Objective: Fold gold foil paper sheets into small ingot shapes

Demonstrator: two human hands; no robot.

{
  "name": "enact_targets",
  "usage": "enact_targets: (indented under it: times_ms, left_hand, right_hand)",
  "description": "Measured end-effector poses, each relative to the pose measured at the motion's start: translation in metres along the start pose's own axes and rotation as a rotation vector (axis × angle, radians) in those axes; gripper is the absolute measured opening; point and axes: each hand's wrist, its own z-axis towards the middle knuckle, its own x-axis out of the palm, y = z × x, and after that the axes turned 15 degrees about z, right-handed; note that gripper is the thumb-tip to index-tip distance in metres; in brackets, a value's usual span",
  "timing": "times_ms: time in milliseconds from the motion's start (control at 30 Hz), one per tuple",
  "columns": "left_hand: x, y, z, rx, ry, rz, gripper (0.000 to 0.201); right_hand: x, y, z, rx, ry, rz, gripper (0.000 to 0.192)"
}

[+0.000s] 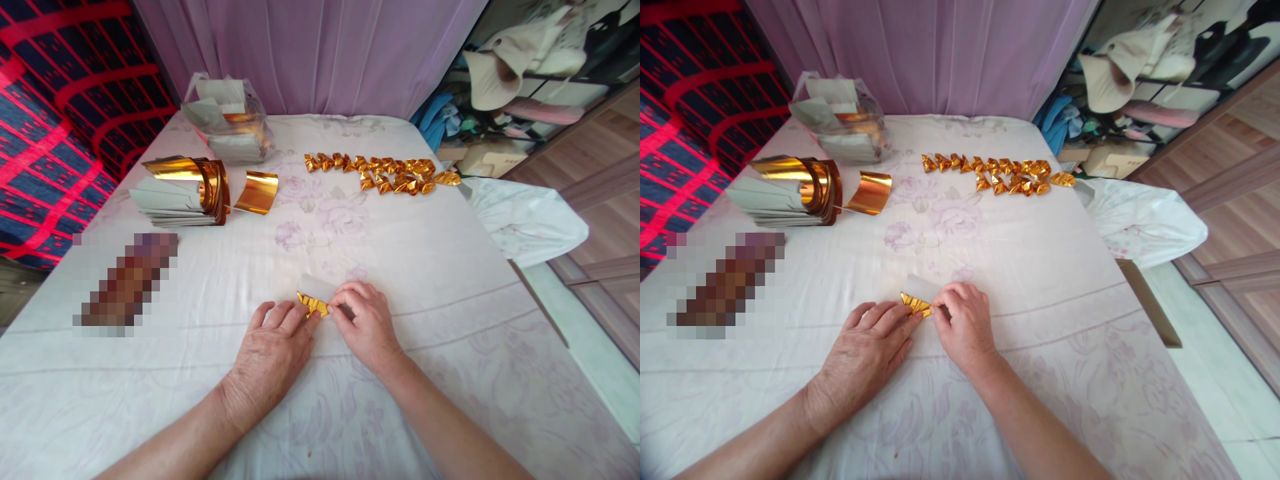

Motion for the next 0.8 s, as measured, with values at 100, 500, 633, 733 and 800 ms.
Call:
enact_targets:
  times_ms: [100, 500, 633, 733, 800]
  left_hand:
    - [0.0, -0.0002, 0.0003, 0.006, -0.009, 0.01, 0.032]
    - [-0.0001, -0.0016, 0.0006, 0.003, -0.002, 0.022, 0.033]
    - [-0.0002, -0.001, 0.0004, -0.002, -0.004, 0.023, 0.032]
    - [0.0001, -0.0009, 0.0006, 0.001, -0.011, 0.02, 0.032]
    - [0.0007, -0.001, 0.0007, 0.0, -0.015, 0.019, 0.032]
  right_hand:
    - [0.0002, -0.0002, 0.0003, -0.003, 0.0, -0.002, 0.01]
    - [0.0042, 0.0045, -0.0004, 0.043, -0.011, -0.055, 0.01]
    - [0.0045, 0.0039, -0.0012, 0.046, -0.004, -0.052, 0.01]
    - [0.0041, 0.0017, -0.0019, 0.04, -0.001, -0.03, 0.008]
    - [0.0033, 0.0002, -0.0022, 0.032, 0.003, -0.013, 0.007]
